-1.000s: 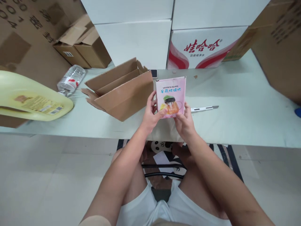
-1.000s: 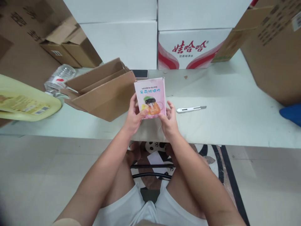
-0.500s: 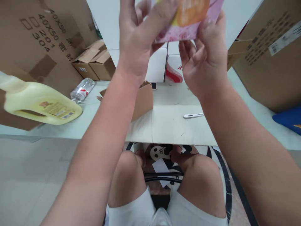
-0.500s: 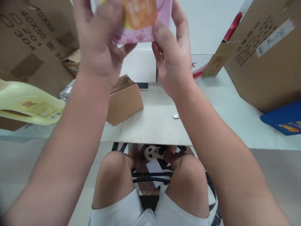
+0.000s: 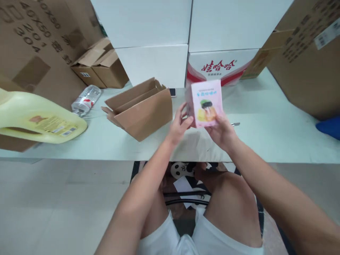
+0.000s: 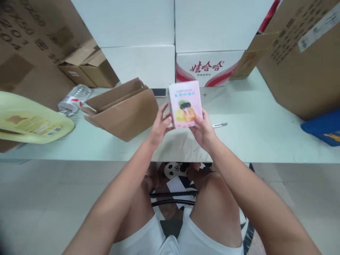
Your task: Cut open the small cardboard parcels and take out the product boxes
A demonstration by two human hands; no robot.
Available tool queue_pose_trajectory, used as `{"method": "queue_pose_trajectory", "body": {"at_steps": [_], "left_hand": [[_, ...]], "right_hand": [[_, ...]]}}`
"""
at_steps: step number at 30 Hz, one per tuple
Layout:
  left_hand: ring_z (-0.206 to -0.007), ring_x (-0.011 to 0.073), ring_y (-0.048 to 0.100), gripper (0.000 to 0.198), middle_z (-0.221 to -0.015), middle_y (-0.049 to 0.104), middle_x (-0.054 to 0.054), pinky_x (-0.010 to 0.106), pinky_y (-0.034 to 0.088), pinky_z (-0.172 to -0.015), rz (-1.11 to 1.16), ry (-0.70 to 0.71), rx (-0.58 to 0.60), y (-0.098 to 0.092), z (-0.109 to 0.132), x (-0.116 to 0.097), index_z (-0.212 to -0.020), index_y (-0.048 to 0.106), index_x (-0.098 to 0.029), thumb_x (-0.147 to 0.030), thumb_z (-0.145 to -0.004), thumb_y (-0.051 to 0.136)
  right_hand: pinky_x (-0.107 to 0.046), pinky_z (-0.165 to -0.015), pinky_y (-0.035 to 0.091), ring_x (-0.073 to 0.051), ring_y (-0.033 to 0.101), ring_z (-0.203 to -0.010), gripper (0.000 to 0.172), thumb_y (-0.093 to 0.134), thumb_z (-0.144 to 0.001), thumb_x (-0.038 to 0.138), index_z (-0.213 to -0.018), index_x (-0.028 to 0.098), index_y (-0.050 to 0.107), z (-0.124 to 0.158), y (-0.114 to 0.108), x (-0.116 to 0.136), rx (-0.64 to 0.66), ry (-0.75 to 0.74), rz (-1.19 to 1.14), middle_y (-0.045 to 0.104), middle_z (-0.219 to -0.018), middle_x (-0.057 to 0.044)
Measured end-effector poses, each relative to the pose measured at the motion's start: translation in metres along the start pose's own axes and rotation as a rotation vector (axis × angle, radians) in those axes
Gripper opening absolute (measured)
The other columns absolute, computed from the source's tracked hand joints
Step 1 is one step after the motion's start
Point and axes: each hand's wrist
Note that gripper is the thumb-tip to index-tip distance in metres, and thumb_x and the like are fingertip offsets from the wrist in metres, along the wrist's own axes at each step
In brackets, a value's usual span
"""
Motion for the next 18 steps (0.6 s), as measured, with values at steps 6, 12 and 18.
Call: {"method": "queue_pose_trajectory", "body": {"at_steps": [6,12,18], "left_hand": [[-0.074,0.0142,0.057,0.021,-0.079,0.059,0.0,0.026,0.047,-0.068,-0.062,-0.312,0.012,0.014,0.021,0.038,-0.099,0.061,-0.02,-0.038,-0.088,0.058],[-0.062,0.0114,0.041,0.015,-0.065,0.044,-0.005,0.027,0.033,-0.062,-0.113,-0.335,0.23,0.02,0.0,0.02,-0.079,0.056,-0.019,-0.032,-0.088,0.056],[-0.059,0.0124,0.039,0.02,-0.061,0.043,-0.005,0.028,0.03,-0.059,-0.266,-0.361,0.247,0.026,-0.003,0.024,-0.072,0.053,-0.021,-0.033,-0.088,0.055]], "right_hand": [[-0.023,-0.069,0.059,-0.015,0.071,-0.088,0.018,0.071,-0.078,0.033,-0.095,0.026,0.074,0.001,-0.112,0.037,-0.591,0.036,0.066,0.076,-0.106,-0.002],[-0.028,-0.06,0.047,-0.01,0.061,-0.064,0.022,0.064,-0.083,0.007,-0.071,0.024,0.07,-0.071,-0.185,0.107,-1.048,-0.023,0.29,0.068,-0.074,-0.001],[-0.033,-0.046,0.017,-0.001,0.035,-0.045,0.038,0.086,-0.073,0.023,-0.048,0.017,0.058,-0.105,-0.232,0.119,-1.005,-0.001,0.457,0.047,-0.05,0.002]]}}
Point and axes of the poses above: each hand's wrist, its own z-axis away from the middle knuckle, its own y-axis out of the palm, x = y × z
